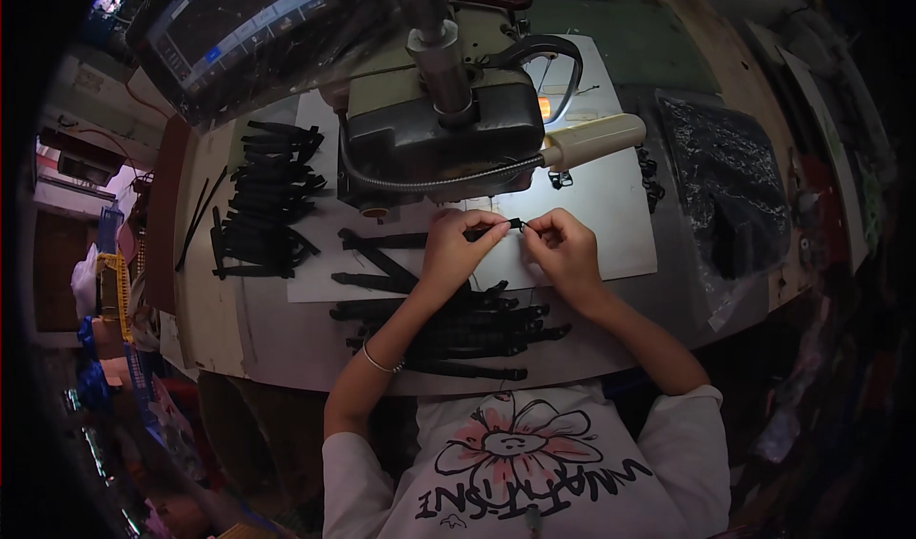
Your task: Using an industrial assembly machine to process and add hardware to leather straps.
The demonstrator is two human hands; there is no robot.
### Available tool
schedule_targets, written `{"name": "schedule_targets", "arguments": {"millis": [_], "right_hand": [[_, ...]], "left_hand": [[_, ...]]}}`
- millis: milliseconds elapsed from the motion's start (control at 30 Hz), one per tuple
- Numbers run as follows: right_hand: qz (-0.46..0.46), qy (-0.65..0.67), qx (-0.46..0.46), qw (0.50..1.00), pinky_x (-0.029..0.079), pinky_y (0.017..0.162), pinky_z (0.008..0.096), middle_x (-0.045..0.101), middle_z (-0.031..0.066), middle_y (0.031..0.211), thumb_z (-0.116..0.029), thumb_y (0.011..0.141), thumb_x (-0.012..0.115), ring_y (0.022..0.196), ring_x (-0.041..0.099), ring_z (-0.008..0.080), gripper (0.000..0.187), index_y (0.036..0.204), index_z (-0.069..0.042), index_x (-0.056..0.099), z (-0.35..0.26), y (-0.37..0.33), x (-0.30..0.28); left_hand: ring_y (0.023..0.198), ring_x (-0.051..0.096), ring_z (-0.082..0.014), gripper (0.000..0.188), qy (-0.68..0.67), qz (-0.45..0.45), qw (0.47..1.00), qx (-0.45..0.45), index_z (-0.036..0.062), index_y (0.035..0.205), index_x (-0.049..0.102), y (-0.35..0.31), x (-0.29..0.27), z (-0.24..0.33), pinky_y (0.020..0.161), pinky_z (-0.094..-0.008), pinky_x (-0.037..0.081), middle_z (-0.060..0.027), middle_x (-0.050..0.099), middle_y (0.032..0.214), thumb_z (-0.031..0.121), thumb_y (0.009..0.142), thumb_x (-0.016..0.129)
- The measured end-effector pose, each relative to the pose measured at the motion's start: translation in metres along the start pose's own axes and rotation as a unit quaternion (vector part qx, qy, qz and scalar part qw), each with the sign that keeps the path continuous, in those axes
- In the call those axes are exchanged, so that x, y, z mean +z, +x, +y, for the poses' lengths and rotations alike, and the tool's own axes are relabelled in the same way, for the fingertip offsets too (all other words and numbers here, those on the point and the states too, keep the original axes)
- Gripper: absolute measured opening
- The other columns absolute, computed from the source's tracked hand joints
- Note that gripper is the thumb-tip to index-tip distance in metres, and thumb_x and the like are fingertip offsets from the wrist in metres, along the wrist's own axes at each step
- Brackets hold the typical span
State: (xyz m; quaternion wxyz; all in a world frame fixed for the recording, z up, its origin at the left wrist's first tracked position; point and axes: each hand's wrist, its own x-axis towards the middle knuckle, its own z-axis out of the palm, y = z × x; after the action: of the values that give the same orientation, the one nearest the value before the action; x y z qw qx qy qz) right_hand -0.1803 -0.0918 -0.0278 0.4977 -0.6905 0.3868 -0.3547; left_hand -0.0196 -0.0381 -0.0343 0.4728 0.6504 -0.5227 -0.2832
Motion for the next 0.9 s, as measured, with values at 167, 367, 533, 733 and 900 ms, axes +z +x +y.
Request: {"name": "schedule_targets", "arguments": {"millis": [167,367,533,733,900], "right_hand": [[0.035,-0.067,-0.098,0.992,0.044,0.05,0.0268,0.054,0.0086,0.068,-0.001,0.074,0.063,0.054,0.055,0.0162,0.012,0.074,0.001,0.051,-0.004,0.001,0.01],[0.049,-0.174,-0.233,0.955,0.045,0.052,0.0311,0.053,0.0113,0.072,0.0,0.073,0.063,0.059,0.056,0.0249,0.012,0.077,0.0,0.051,-0.001,0.0,0.015],[0.046,-0.214,-0.293,0.931,0.047,0.055,0.0324,0.055,0.0119,0.077,0.001,0.074,0.061,0.065,0.058,0.0266,0.011,0.083,0.001,0.054,0.0,0.0,0.017],[0.046,-0.221,-0.303,0.926,0.049,0.06,0.0311,0.057,0.0132,0.084,0.001,0.074,0.062,0.07,0.06,0.027,0.017,0.09,0.002,0.056,0.003,-0.001,0.019],[0.038,-0.217,-0.297,0.929,0.05,0.06,0.0305,0.057,0.0134,0.086,0.002,0.073,0.063,0.07,0.06,0.0261,0.018,0.09,0.003,0.057,0.0,-0.002,0.015]], "left_hand": [[0.061,0.059,-0.0141,0.011,0.078,0.024,0.995,0.049,0.0074,0.073,0.067,-0.002,-0.003,0.002,0.075,-0.0273,0.039,-0.002,0.065,0.067,0.017,0.071,0.071],[0.068,0.058,-0.0152,0.008,0.065,0.028,0.991,0.111,0.0093,0.074,0.068,-0.005,-0.001,0.0,0.087,-0.0309,0.035,-0.0013,0.065,0.071,0.016,0.071,0.07],[0.07,0.057,-0.015,0.008,0.08,0.045,0.988,0.121,0.0098,0.076,0.068,-0.007,-0.002,0.002,0.09,-0.0321,0.033,-0.0007,0.065,0.072,0.017,0.072,0.069],[0.068,0.057,-0.0151,0.009,0.121,0.071,0.983,0.12,0.0103,0.077,0.068,-0.008,0.0,0.003,0.089,-0.0331,0.032,-0.0001,0.065,0.072,0.017,0.073,0.068],[0.069,0.057,-0.0145,0.008,0.166,0.063,0.969,0.171,0.0115,0.08,0.068,-0.01,0.002,0.004,0.09,-0.0337,0.029,0.0007,0.064,0.073,0.017,0.073,0.067]]}}
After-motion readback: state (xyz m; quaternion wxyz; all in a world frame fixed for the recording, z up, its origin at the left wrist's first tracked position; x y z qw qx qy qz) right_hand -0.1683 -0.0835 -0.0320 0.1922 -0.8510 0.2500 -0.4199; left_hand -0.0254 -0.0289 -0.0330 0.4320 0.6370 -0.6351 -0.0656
